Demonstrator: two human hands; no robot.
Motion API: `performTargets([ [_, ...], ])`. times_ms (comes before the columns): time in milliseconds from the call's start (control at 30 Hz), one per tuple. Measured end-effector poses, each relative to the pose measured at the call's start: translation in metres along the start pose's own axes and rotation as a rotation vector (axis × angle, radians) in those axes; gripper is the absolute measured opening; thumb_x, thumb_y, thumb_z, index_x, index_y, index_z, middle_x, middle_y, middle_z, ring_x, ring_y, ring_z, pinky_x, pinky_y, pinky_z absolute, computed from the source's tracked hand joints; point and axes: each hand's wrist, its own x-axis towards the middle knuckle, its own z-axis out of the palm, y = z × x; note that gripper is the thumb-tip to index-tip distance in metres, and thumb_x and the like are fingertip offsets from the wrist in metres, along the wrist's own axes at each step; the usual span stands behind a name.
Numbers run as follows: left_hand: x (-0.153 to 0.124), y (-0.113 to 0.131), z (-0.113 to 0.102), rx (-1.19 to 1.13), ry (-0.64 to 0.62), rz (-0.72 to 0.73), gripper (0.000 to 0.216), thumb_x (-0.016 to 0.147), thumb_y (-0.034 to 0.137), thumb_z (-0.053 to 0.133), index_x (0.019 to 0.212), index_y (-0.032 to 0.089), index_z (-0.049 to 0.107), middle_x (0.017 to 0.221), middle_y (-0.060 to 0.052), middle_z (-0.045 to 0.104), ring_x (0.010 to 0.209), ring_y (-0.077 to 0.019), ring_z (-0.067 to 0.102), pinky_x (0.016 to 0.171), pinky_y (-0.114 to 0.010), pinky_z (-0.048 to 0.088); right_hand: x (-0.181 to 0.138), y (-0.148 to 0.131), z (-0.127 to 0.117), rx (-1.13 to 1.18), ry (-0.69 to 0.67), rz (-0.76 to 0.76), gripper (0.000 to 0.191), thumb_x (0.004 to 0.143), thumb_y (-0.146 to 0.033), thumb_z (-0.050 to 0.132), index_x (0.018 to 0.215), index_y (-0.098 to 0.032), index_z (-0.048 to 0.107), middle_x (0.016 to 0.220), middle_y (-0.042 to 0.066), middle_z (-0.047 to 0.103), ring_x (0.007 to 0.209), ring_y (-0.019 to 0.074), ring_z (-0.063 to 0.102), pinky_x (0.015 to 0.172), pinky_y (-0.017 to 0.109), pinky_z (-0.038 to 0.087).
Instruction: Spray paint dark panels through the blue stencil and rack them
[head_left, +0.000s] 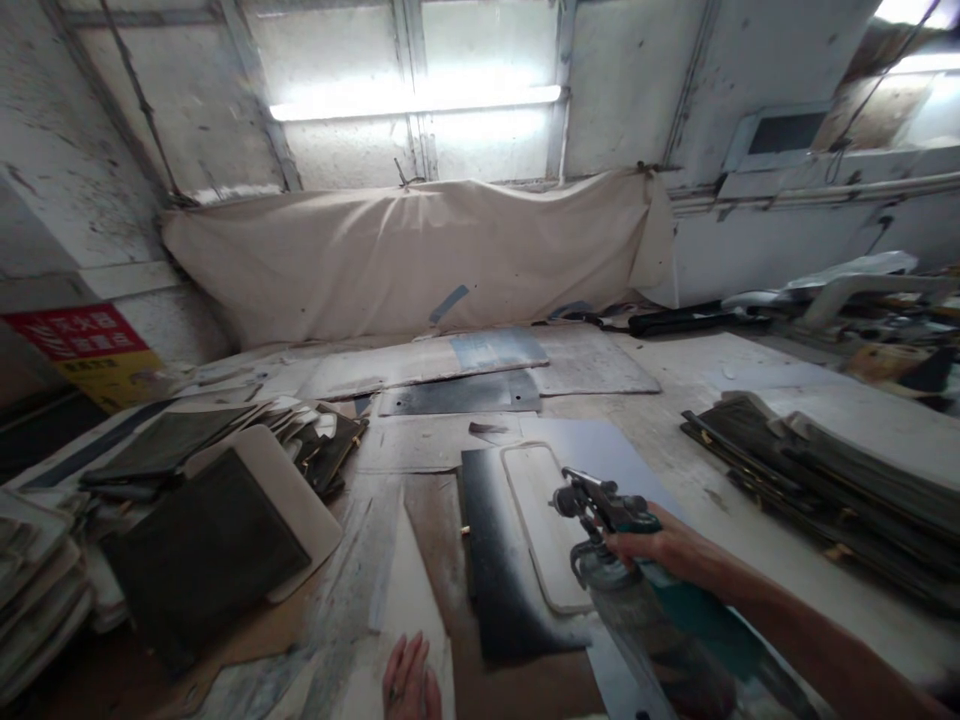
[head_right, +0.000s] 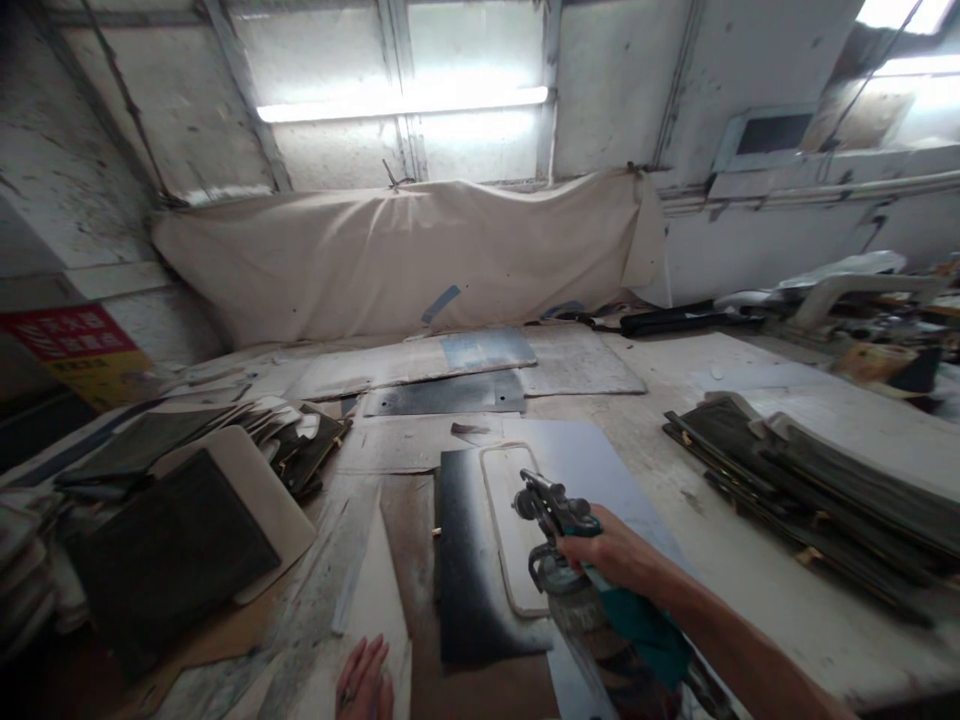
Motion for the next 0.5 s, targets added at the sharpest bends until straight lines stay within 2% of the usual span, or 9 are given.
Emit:
performTargets([
  [67,0.001,0.006,-0.004,0.012,0.018,0.028,0.025,0.078,0.021,0.048,0.098,0.019,0.063,0.095,-0.004,0.070,0.098,-0.0180,0.060,0.075,-0.030,0.053,-0.008,0.006,-0.004,0.003,-0.015,-0.003,0.014,0.066,-0.029,0.055,0.069,-0.016,0.056,0.056,-0.002,0.053,0.058,0.0145,0.049,0.059,0.027,0.037],
  [167,-0.001,0.019,-0.006,-0.001,0.051,-0.049,0.026,0.079,0.020,0.046,0.100,0.017,0.061,0.097,-0.005,0.069,0.104,-0.0179,0.057,0.078,-0.031,0.053,-0.020,0.014,-0.010,0.023,-0.063,-0.002,0.011,0.067,-0.026,0.055,0.070,-0.016,0.057,0.058,-0.002,0.053,0.058,0.0135,0.048,0.057,0.026,0.036],
  [333,-0.008,0.039,-0.007,-0.011,-0.051,-0.196,0.028,0.082,0.023,0.043,0.103,0.016,0.060,0.103,-0.005,0.066,0.107,-0.0184,0.054,0.081,-0.032,0.053,-0.038,0.034,-0.024,-0.021,-0.126,-0.014,0.013,0.068,-0.027,0.055,0.062,-0.015,0.056,0.054,-0.001,0.053,0.056,0.0138,0.047,0.056,0.027,0.034],
  [500,-0.011,0.054,-0.005,-0.035,-0.075,-0.226,0.029,0.083,0.023,0.042,0.105,0.015,0.058,0.105,-0.006,0.065,0.109,-0.0184,0.052,0.085,-0.034,0.051,-0.051,0.057,-0.039,0.019,-0.201,-0.011,0.017,0.068,-0.028,0.057,0.078,-0.014,0.059,0.059,-0.001,0.052,0.056,0.0134,0.046,0.054,0.027,0.035],
])
